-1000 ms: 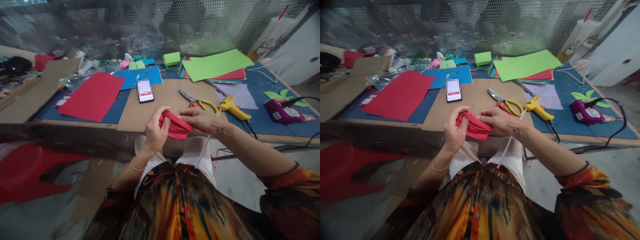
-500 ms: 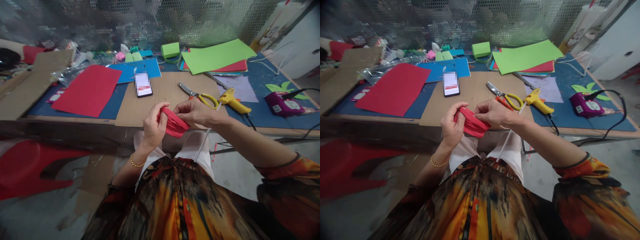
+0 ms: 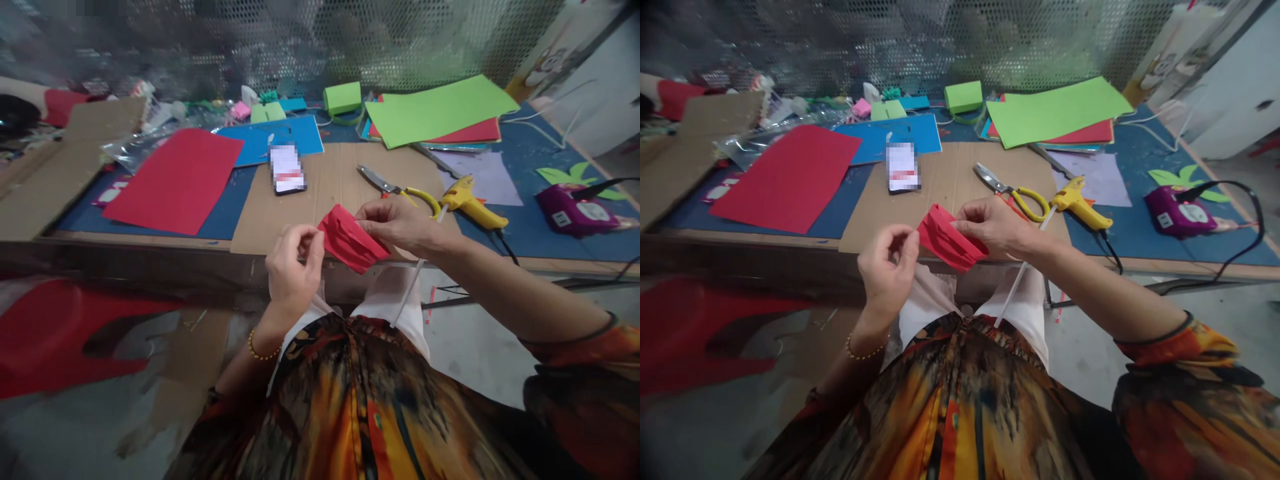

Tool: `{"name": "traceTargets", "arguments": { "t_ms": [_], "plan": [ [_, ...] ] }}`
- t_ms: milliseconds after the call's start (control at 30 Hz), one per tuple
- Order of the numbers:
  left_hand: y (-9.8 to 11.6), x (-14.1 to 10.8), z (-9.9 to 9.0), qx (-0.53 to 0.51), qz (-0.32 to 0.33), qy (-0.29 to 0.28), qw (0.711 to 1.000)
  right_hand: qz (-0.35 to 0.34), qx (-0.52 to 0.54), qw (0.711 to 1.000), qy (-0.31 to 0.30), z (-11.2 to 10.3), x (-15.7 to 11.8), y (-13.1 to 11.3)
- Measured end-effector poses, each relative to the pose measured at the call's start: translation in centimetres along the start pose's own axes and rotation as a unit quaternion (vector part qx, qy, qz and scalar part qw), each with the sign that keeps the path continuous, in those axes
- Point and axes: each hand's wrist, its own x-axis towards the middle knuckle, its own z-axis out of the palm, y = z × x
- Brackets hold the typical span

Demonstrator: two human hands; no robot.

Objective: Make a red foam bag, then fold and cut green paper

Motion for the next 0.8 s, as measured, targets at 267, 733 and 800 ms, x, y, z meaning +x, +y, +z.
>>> {"name": "traceTargets", "arguments": {
  "t_ms": [267, 733, 800],
  "plan": [
    [1.4, -0.3, 1.0, -0.229, -0.268, -0.123, 0.928, -0.067, -0.092, 0.992, 0.045, 1.0, 0.5, 0.1],
    [1.3, -0.1, 1.9, -0.310, -0.284, -0.116, 0.900, -0.077, -0.117, 0.989, 0.054, 1.2, -0.2, -0.2],
    [1.4, -0.2, 2.0, -0.311, -0.281, -0.122, 0.900, -0.081, -0.134, 0.986, 0.059, 1.1, -0.4, -0.4]
  ]
}}
